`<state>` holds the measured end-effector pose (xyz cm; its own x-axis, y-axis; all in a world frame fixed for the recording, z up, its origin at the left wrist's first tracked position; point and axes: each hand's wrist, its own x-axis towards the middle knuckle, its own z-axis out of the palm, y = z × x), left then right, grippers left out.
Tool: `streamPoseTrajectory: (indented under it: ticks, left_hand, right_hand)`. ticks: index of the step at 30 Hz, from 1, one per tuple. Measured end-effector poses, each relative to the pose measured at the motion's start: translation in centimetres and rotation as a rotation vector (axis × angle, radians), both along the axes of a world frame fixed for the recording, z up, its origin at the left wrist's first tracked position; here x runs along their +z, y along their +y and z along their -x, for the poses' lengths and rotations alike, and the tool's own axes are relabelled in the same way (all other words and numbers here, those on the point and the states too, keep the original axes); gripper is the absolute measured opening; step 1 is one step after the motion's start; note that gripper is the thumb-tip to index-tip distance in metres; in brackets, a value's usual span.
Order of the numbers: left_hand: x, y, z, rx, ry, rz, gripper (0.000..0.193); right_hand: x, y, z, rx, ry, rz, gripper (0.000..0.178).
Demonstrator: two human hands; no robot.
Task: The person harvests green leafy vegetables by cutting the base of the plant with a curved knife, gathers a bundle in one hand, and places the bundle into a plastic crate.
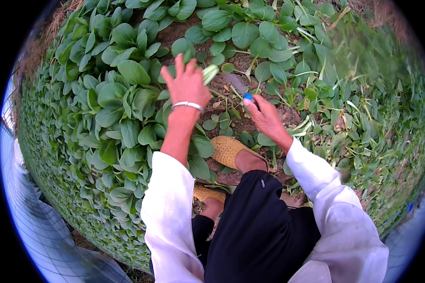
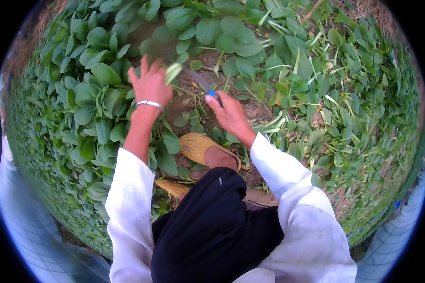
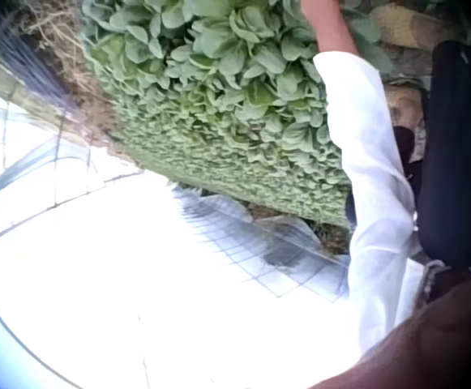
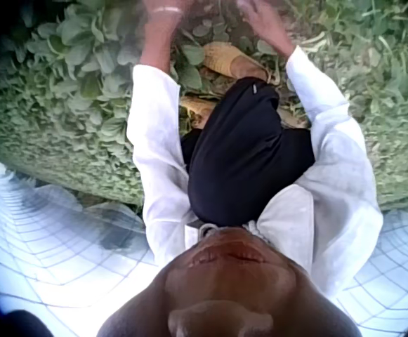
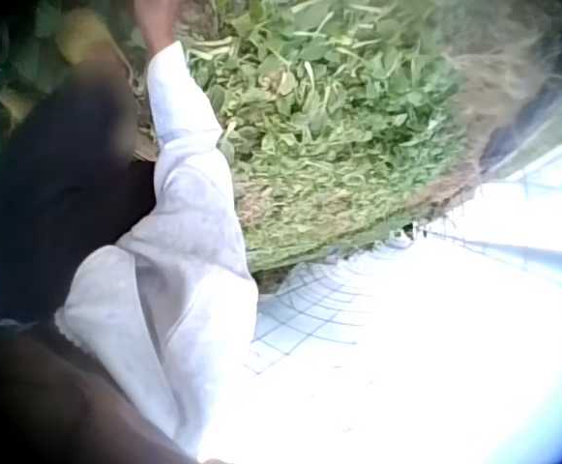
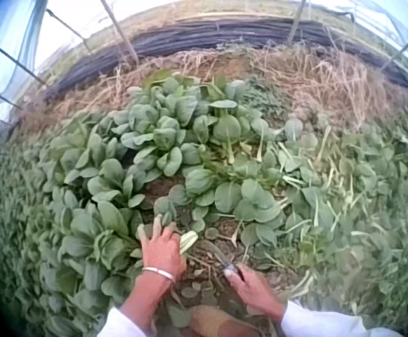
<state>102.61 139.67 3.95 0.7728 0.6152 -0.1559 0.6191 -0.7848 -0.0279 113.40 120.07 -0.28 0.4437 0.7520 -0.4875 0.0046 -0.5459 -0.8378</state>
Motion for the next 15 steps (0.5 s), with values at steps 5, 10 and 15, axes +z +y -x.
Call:
streamPoseTrajectory:
  ticks: [5,10,15]
  left_hand:
    - [-1.7,0.6,4.0,0.270,-0.182,0.246,0.037]
    - [-2.1,0.8,5.1,0.463,-0.281,0.398,0.036]
    - [-2.2,0.8,5.1,0.608,-0.281,0.503,0.037]
  right_hand:
    - [-1.9,3.7,1.4,0.160,-0.166,0.014,0.037]
    - [-3.5,5.5,1.8,0.164,-0.249,0.038,0.037]
    - [-4.3,5.7,1.7,0.160,-0.285,0.098,0.039]
